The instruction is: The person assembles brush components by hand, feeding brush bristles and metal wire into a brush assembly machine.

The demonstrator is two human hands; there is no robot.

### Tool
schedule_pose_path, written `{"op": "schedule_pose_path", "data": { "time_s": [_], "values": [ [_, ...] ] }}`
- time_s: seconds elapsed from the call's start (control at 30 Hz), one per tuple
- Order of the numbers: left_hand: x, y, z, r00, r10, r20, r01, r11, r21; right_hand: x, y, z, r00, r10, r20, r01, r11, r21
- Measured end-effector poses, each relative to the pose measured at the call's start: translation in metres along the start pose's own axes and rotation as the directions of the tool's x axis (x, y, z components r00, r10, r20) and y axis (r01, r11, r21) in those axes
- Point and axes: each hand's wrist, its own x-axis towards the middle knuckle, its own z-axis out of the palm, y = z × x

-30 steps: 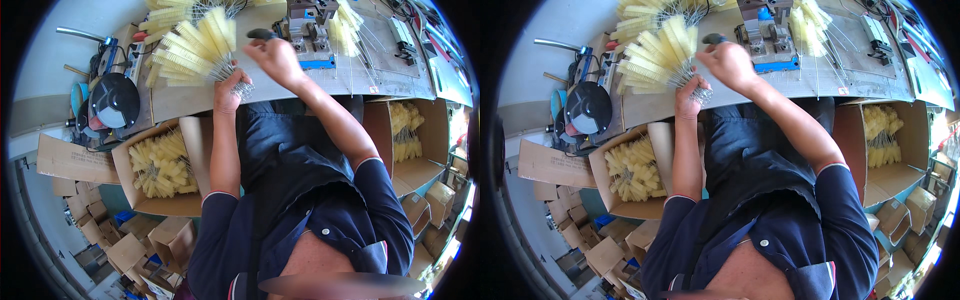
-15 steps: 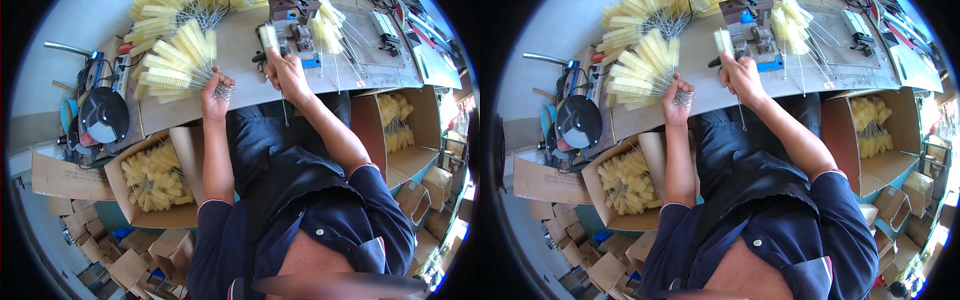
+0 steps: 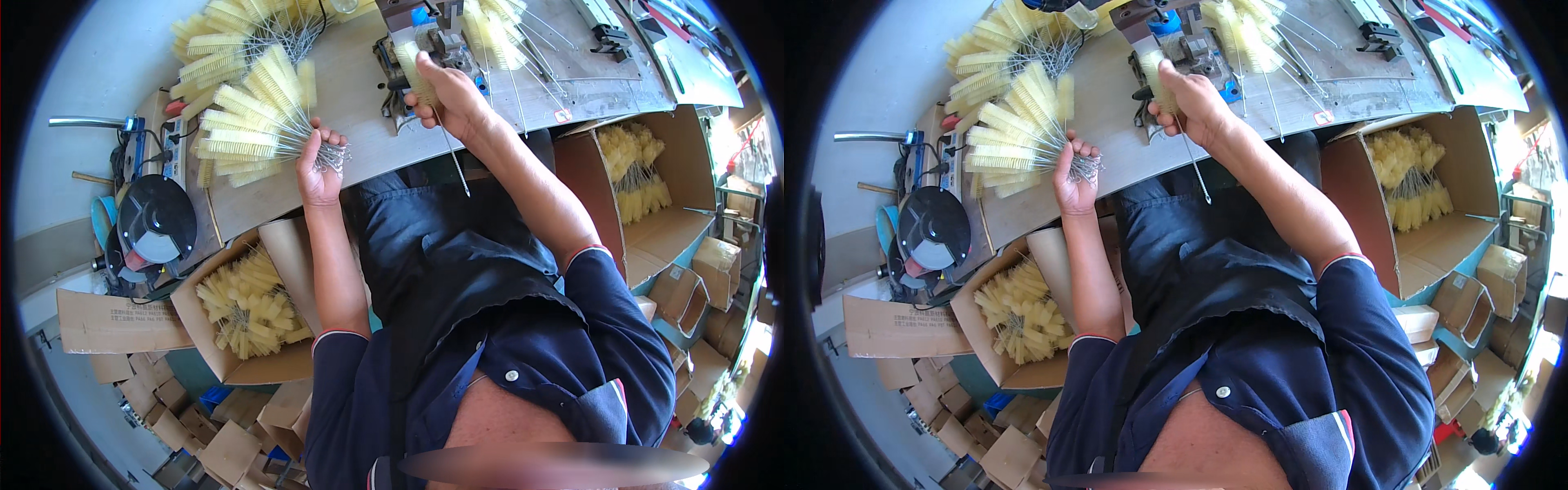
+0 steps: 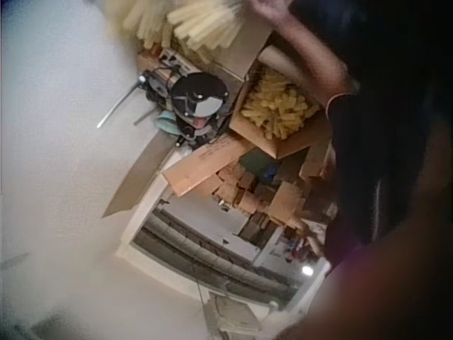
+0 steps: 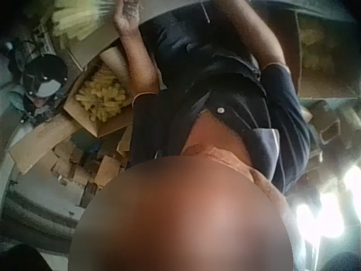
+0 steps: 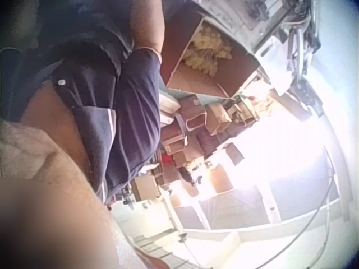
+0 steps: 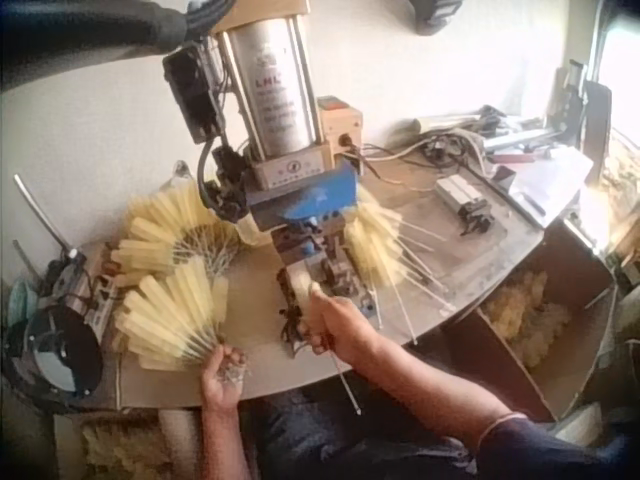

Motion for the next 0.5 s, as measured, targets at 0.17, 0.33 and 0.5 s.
{"op": "schedule_pose_path", "data": {
  "time_s": [0.17,0.33,0.5],
  "values": [
    [-0.001,0.0,-0.001,1.0,0.009,0.012,-0.009,1.0,-0.018,-0.005,-0.006,0.005,0.997,0.073,-0.003,-0.072,0.988,0.138],
    [0.0,0.001,-0.005,1.0,0.0,0.011,0.0,1.0,-0.023,-0.006,0.003,0.005,0.995,0.082,0.047,-0.092,0.962,0.258],
    [0.001,0.0,-0.002,1.0,0.002,0.013,-0.002,1.0,-0.027,0.001,0.006,0.0,0.991,0.113,0.068,-0.129,0.93,0.344]
  ]
}}
